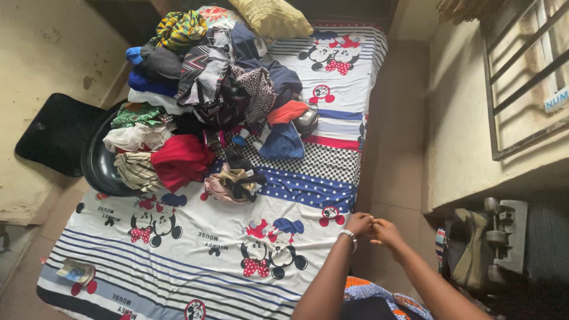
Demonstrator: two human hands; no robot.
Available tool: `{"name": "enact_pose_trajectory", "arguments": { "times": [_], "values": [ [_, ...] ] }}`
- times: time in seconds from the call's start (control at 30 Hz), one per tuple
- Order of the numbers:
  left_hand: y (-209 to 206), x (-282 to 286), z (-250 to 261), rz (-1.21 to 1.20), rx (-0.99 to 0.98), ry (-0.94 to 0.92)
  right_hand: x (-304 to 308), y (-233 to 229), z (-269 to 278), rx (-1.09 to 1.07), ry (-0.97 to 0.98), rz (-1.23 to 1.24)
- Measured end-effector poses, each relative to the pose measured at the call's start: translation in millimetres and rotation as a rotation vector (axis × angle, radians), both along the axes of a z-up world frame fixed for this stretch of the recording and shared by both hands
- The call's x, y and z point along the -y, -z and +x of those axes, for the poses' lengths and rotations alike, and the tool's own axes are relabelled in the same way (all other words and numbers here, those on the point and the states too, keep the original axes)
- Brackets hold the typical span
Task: The person folds a yellow shirt, a black mesh garment, and a blue patterned cloth on a bed and places each folded item into a large container on the floor.
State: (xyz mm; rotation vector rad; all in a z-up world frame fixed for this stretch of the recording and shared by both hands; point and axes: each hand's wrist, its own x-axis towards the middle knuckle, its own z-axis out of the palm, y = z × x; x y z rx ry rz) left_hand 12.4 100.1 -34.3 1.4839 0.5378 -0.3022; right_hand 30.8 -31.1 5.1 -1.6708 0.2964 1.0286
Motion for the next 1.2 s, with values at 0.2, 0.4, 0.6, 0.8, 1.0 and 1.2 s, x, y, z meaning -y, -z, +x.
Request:
{"name": "enact_pose_trajectory", "arguments": {
  "times": [0.2, 0.4, 0.6, 0.8, 1.0, 1.2],
  "values": [
    [-2, -64, -30, -0.218, -0.110, -0.260, -70, 16, 8, -0.020, -0.216, -0.043],
    [5, -114, -36, -0.355, -0.208, -0.524, -128, 31, 20, -0.059, -0.352, -0.065],
    [21, -154, -19, -0.353, -0.249, -0.701, -175, 51, 56, -0.167, -0.466, 0.055],
    [47, -191, 47, -0.292, -0.283, -0.833, -233, 86, 139, -0.188, -0.479, 0.016],
    [80, -229, 88, -0.255, -0.302, -0.910, -296, 123, 226, -0.139, -0.422, 0.116],
    [86, -258, 80, -0.292, -0.364, -0.990, -385, 140, 275, -0.008, -0.528, 0.035]
  ]
}}
